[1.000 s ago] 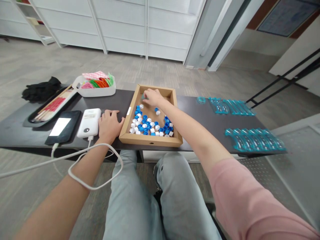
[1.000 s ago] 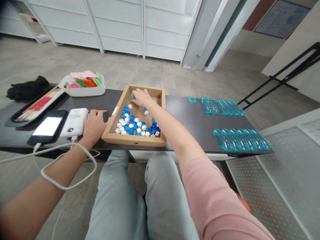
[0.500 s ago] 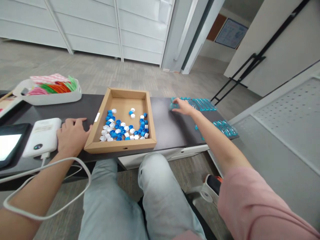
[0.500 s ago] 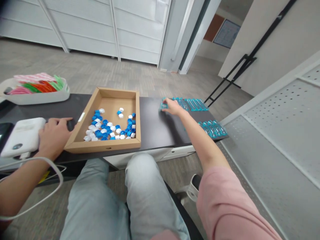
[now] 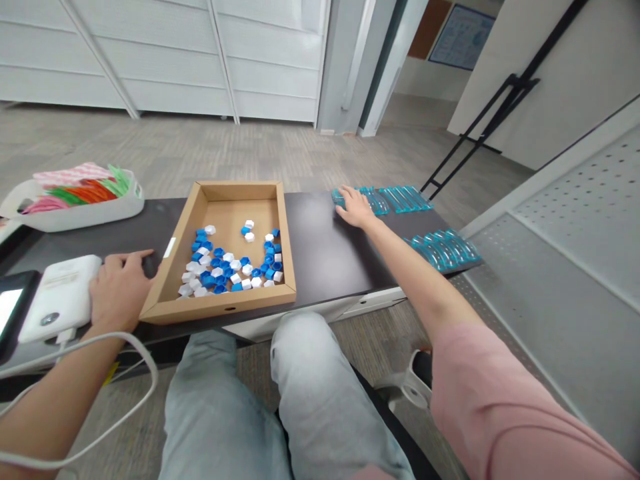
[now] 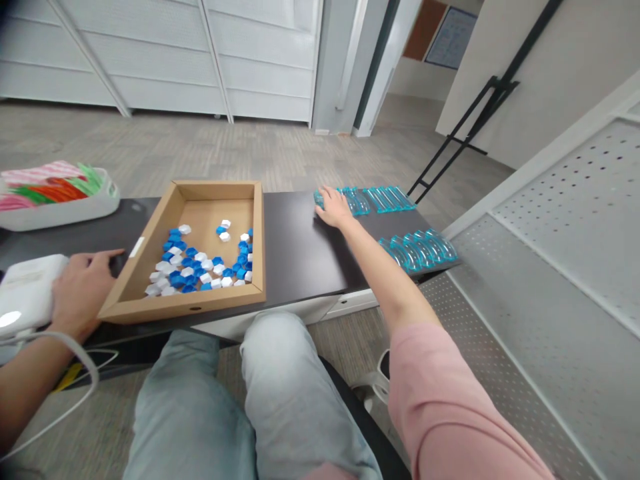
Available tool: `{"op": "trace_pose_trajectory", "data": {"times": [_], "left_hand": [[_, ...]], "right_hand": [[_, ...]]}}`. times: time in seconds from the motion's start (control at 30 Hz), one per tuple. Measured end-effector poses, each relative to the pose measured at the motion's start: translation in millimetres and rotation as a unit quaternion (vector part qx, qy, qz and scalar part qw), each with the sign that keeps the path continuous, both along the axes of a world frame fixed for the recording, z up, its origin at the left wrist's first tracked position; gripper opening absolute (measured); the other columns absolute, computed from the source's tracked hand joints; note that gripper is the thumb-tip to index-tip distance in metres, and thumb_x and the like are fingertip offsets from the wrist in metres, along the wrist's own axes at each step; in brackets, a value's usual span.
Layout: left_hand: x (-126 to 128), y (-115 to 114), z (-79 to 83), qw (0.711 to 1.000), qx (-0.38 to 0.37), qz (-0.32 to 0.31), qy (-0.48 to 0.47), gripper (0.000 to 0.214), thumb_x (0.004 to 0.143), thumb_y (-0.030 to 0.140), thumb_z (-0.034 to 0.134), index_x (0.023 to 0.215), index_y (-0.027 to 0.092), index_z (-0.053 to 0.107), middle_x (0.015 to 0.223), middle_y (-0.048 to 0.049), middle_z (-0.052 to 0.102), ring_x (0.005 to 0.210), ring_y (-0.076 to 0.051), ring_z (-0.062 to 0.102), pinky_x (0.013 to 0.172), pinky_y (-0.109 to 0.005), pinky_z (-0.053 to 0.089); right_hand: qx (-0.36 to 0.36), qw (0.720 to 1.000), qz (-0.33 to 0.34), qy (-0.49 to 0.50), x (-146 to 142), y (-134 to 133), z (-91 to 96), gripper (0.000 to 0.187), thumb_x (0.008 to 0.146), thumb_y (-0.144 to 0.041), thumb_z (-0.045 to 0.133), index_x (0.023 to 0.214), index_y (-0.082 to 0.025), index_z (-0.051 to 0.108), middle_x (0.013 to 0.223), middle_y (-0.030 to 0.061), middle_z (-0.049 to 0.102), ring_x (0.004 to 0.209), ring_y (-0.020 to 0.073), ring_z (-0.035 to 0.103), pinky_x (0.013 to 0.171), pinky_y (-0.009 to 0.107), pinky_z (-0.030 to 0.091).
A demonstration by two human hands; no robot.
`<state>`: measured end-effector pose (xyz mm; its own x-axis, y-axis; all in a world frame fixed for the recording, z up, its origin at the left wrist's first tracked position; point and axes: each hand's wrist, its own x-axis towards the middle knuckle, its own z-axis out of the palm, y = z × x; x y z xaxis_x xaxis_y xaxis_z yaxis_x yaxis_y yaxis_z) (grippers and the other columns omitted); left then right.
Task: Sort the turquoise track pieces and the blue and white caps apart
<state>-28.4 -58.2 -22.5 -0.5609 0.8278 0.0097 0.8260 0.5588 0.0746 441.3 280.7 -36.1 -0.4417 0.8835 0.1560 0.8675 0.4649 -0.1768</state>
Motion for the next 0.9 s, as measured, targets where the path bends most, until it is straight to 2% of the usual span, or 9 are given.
{"op": "trace_pose_trajectory", "data": {"times": [0.1,0.23,0.37,0.6,0.7,0.77,0.9], "left_hand": [[2.1,-0.7,1.7,1.000,0.000,0.009,0.000,0.094,0.107,0.065,0.022,0.175,0.011,0.060,0.164,-0.0326,0.060,0.161,-0.045,0.059,0.132,-0.059,0.052],[7.8,-0.8,5.5,1.000,0.004,0.013,-0.011,0.099,0.106,0.065,0.016,0.175,0.009,0.059,0.166,-0.0345,0.058,0.162,-0.048,0.058,0.133,-0.059,0.050],[10.6,-0.6,8.3,1.000,0.004,0.016,-0.011,0.101,0.106,0.066,0.014,0.175,0.008,0.060,0.166,-0.0348,0.059,0.164,-0.048,0.057,0.133,-0.059,0.050],[-1.6,0.7,-0.5,1.000,0.000,0.003,0.002,0.095,0.108,0.062,0.019,0.173,0.008,0.062,0.161,-0.0349,0.060,0.157,-0.050,0.060,0.128,-0.064,0.054],[-11.5,2.3,-5.9,1.000,-0.015,-0.006,0.018,0.100,0.103,0.074,0.035,0.174,0.009,0.060,0.160,-0.0328,0.062,0.156,-0.047,0.062,0.126,-0.060,0.057],[-16.3,2.7,-8.9,0.999,-0.020,-0.011,0.024,0.105,0.099,0.080,0.043,0.175,0.009,0.059,0.160,-0.0318,0.062,0.155,-0.047,0.063,0.126,-0.059,0.058],[-18.6,1.9,-13.0,1.000,-0.009,-0.014,0.023,0.094,0.106,0.066,0.029,0.174,0.010,0.060,0.159,-0.0324,0.061,0.154,-0.048,0.063,0.125,-0.063,0.058]], "right_hand": [[-0.008,0.999,-0.038,0.016,-18.1,-1.4,-10.0,0.070,0.116,-0.031,0.053,0.183,-0.010,0.052,0.196,0.0246,0.042,0.180,0.0424,0.041,0.146,0.070,0.035],[0.009,0.996,-0.075,0.050,-32.9,-6.4,-20.1,0.060,0.118,-0.024,0.046,0.176,-0.015,0.060,0.186,0.0241,0.056,0.173,0.0401,0.049,0.141,0.066,0.043],[0.031,0.992,-0.102,0.071,-35.1,-11.6,-22.6,0.055,0.118,-0.022,0.045,0.168,-0.011,0.065,0.175,0.0266,0.065,0.165,0.0405,0.055,0.135,0.060,0.049],[0.045,0.989,-0.125,0.070,-32.8,-10.1,-22.8,0.049,0.119,-0.017,0.044,0.161,-0.018,0.070,0.168,0.0235,0.070,0.155,0.0379,0.061,0.127,0.055,0.052],[0.052,0.986,-0.131,0.086,-33.5,-10.5,-21.7,0.049,0.117,-0.016,0.046,0.160,-0.016,0.070,0.167,0.0252,0.071,0.157,0.0390,0.059,0.129,0.056,0.049],[0.077,0.985,-0.123,0.094,-34.8,-15.2,-18.8,0.051,0.117,-0.016,0.047,0.162,-0.014,0.069,0.171,0.0259,0.068,0.162,0.0397,0.055,0.135,0.059,0.042],[0.102,0.990,-0.044,0.086,-46.0,-36.1,-11.7,0.052,0.118,-0.019,0.049,0.166,-0.015,0.068,0.179,0.0230,0.063,0.169,0.0392,0.048,0.140,0.060,0.033]]}}
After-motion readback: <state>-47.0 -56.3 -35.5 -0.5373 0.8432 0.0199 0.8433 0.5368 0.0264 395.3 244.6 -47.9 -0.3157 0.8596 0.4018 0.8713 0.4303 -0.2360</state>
